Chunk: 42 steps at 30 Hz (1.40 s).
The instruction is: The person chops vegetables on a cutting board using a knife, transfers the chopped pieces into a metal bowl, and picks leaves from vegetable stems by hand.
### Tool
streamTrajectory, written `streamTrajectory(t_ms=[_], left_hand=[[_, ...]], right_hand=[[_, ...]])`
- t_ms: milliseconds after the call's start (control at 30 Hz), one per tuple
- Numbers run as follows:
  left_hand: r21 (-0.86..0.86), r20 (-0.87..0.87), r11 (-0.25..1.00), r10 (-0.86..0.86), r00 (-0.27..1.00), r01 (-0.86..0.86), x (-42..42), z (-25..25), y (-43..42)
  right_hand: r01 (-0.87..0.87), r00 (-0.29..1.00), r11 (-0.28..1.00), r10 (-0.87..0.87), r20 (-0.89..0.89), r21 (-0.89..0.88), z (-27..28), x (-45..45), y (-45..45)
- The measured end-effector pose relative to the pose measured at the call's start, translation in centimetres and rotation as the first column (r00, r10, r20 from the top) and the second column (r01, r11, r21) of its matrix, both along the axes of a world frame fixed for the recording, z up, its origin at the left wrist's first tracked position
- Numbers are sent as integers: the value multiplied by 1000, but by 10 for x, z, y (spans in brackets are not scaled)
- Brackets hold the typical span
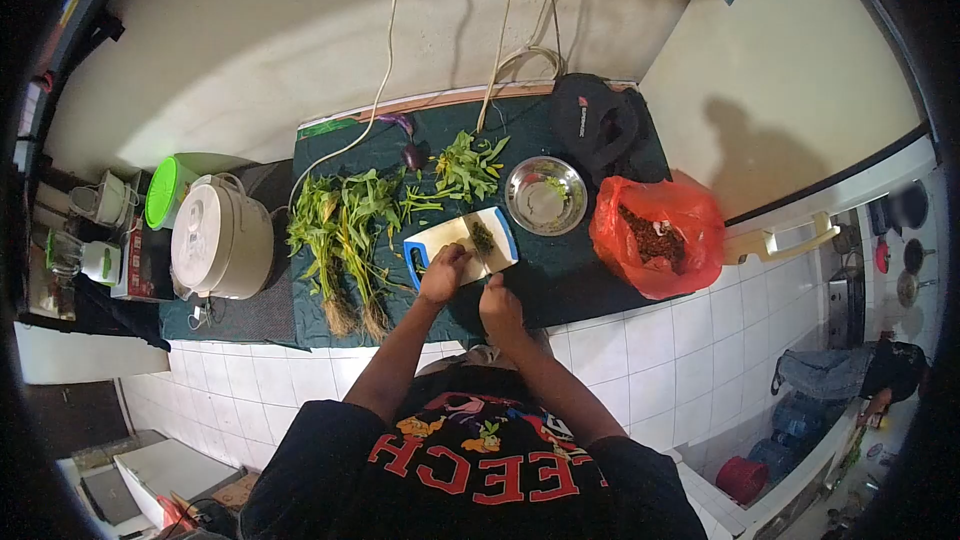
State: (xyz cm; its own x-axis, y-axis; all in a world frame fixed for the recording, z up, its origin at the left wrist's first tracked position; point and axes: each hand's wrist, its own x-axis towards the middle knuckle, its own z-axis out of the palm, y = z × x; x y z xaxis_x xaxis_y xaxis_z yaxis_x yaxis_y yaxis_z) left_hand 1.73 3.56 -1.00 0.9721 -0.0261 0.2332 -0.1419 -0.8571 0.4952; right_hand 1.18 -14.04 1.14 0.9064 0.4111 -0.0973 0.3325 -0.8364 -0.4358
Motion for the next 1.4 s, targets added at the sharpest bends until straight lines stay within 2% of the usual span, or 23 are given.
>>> streamTrajectory(t_ms=[67,100,167,267,300,367,500,600,667,700,767,800,867,967,1100,1167,1267,1333,1400], left_hand=[[-43,-7,999,28,1000,-28,1,1,-2],[-87,-16,995,56,998,-57,2,0,-2],[-90,-24,994,60,998,-62,4,-5,-1],[-114,-16,991,74,997,-75,6,-4,-3],[-135,0,987,82,997,-82,5,-3,-3],[-160,7,984,86,996,-83,5,-1,-3],[-205,9,970,132,991,-127,8,-3,-3],[-286,0,941,190,982,-182,10,-6,-5],[-285,0,937,212,977,-203,9,-7,-6],[-283,2,933,232,973,-222,10,-7,-6],[-305,-6,927,229,973,-220,9,-6,-7],[-325,-12,920,229,973,-220,9,-6,-7],[-340,-40,909,245,969,-243,10,-9,-7],[-365,-89,889,262,961,-276,14,-7,-3],[-390,-117,875,261,958,-286,13,-4,-1],[-397,-121,869,268,956,-294,13,-5,-2],[-391,-110,872,273,956,-294,16,-8,1],[-380,-103,879,268,958,-287,15,-6,0],[-405,-210,832,320,924,-380,15,0,-2]], right_hand=[[62,992,998,-60,-111,15,-1,12,10],[61,992,998,-59,-109,16,6,15,13],[35,986,998,-44,-163,-56,26,17,15],[-64,995,998,63,-78,-14,-5,-1,0],[-66,995,998,65,-80,-14,0,-2,1],[18,989,999,-22,-149,-28,9,-3,2],[35,984,999,-30,-175,27,15,23,12],[30,988,999,-34,-151,-30,21,24,18],[103,964,994,-108,-241,-33,15,14,18],[103,964,994,-109,-242,-35,12,8,14],[-24,996,997,18,-85,-70,5,-4,6],[-20,996,997,14,-84,-72,6,1,10],[103,956,994,-111,-272,-45,16,19,22],[41,979,998,-51,-199,-56,31,28,27],[71,961,993,-94,-261,-98,33,14,21],[76,967,997,-77,-241,-11,26,1,13],[93,970,996,-89,-224,8,3,14,20],[64,974,998,-65,-217,-9,20,22,25],[30,978,999,-34,-208,-25,34,23,28]])
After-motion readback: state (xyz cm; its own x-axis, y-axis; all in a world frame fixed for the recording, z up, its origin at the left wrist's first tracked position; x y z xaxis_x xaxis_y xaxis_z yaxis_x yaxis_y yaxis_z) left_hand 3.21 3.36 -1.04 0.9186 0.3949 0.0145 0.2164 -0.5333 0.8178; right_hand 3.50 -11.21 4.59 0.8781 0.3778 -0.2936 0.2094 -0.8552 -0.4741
